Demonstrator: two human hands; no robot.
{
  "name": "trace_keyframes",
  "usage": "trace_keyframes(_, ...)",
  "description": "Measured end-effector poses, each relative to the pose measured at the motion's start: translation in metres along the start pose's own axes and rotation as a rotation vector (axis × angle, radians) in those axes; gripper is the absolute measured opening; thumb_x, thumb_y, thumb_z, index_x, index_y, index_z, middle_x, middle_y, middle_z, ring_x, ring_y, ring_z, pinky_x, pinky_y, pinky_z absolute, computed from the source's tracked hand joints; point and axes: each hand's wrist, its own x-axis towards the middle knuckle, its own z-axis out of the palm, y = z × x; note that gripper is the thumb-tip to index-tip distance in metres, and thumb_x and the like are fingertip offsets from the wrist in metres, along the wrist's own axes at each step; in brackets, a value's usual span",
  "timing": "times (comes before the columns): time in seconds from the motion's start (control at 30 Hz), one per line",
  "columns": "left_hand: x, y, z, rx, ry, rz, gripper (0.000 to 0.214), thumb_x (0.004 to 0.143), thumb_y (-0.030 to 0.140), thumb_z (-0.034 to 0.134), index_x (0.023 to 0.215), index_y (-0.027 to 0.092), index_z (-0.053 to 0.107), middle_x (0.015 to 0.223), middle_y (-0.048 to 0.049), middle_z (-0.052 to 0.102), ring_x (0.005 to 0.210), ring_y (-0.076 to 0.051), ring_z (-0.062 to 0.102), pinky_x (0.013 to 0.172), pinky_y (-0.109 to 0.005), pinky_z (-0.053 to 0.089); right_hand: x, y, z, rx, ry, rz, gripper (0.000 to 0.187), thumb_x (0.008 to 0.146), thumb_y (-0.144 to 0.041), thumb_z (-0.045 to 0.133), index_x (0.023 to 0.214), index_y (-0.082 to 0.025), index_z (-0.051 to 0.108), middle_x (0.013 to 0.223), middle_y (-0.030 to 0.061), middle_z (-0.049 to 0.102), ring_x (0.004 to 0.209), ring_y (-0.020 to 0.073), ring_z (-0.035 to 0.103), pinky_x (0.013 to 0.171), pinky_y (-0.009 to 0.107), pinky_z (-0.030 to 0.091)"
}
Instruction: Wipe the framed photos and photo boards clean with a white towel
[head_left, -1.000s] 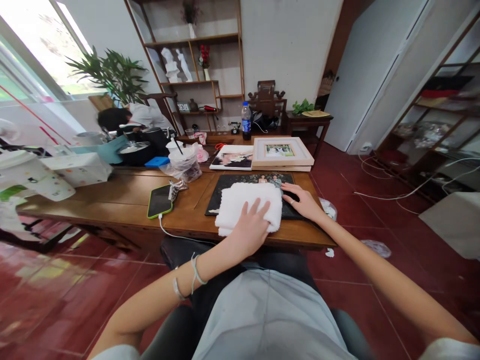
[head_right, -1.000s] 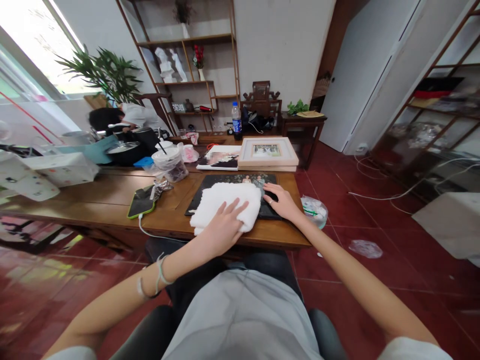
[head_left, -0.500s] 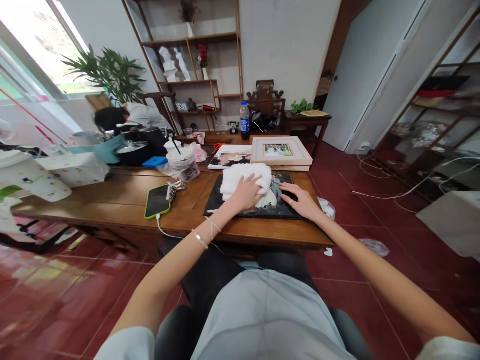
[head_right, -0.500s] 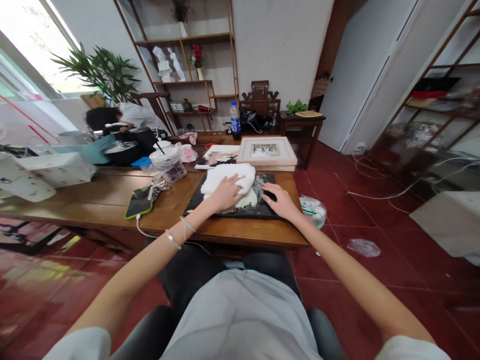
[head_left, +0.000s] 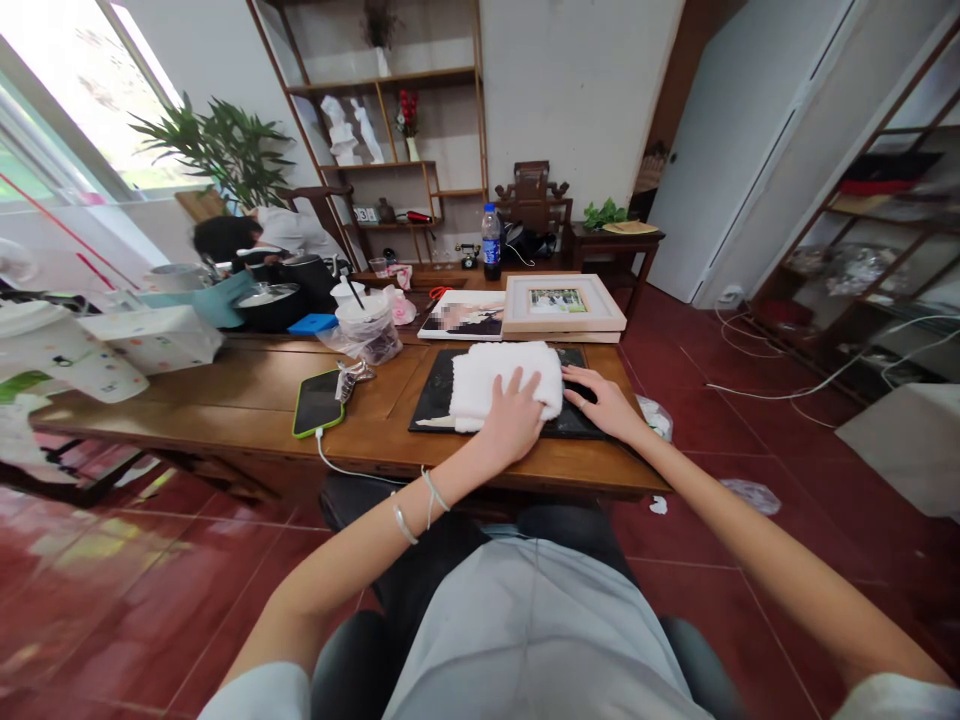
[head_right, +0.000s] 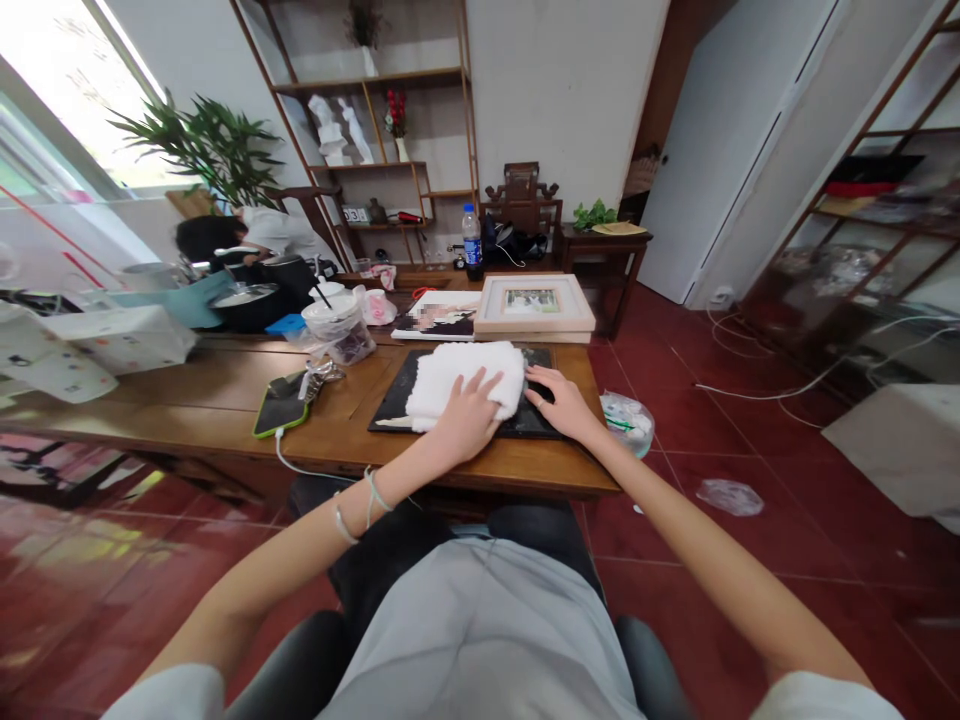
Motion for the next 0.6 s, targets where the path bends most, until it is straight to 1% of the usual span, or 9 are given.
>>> trace_keyframes(0.1,-0.024,0.025,-0.009,-0.003,-0.022,0.031,0.028,0.088,0.025,0.049,0.105,0.019,0.070,0.148,-0.0114,0.038,0.135,-0.039,0.030,0.104,-0.062,0.030,0.000,0.002,-0.001,-0.004,-0.018,0.012,0.033,0.081,-0.024,0.057,0.113,-0.025,0.068,0.125,0.0069,0.063,0.122,0.0268,0.054,0.106,0.049,0.039)
trace_keyframes(0.17,-0.036,0.037,-0.013,-0.004,-0.028,0.050,0.027,0.087,0.025,0.050,0.103,0.019,0.071,0.149,-0.0120,0.035,0.135,-0.041,0.028,0.104,-0.064,0.029,0.000,0.003,-0.002,0.000,-0.035,0.008,0.037,0.080,-0.021,0.056,0.114,-0.026,0.067,0.126,0.0064,0.062,0.122,0.0266,0.053,0.106,0.048,0.039)
trace_keyframes(0.23,-0.043,0.043,-0.015,-0.005,-0.031,0.066,0.027,0.086,0.024,0.051,0.102,0.018,0.072,0.150,-0.0123,0.034,0.136,-0.042,0.028,0.104,-0.064,0.029,0.000,0.003,-0.002,0.005,-0.048,0.002,0.039,0.079,-0.019,0.055,0.115,-0.026,0.067,0.126,0.0057,0.062,0.123,0.0260,0.052,0.107,0.048,0.038)
trace_keyframes(0.3,-0.044,0.043,-0.017,-0.009,-0.032,0.078,0.027,0.086,0.025,0.051,0.101,0.018,0.072,0.149,-0.0119,0.034,0.135,-0.042,0.029,0.104,-0.064,0.030,0.000,0.003,-0.002,0.006,-0.055,0.002,0.040,0.078,-0.018,0.054,0.115,-0.025,0.067,0.127,0.0062,0.062,0.124,0.0260,0.052,0.107,0.047,0.038)
trace_keyframes(0.43,-0.030,0.032,-0.017,-0.015,-0.028,0.068,0.028,0.087,0.027,0.049,0.104,0.018,0.070,0.147,-0.0106,0.038,0.133,-0.040,0.033,0.102,-0.062,0.033,0.000,0.004,-0.002,0.000,-0.045,0.009,0.040,0.078,-0.018,0.054,0.115,-0.023,0.067,0.127,0.0072,0.061,0.123,0.0269,0.052,0.107,0.047,0.038)
trace_keyframes(0.6,0.010,0.005,-0.008,-0.063,-0.041,0.004,0.031,0.091,0.028,0.044,0.111,0.018,0.065,0.146,-0.0078,0.042,0.133,-0.034,0.034,0.104,-0.058,0.034,0.000,0.001,-0.001,-0.018,-0.032,-0.008,0.034,0.082,-0.023,0.054,0.113,-0.024,0.068,0.126,0.0078,0.062,0.122,0.0270,0.053,0.106,0.048,0.039)
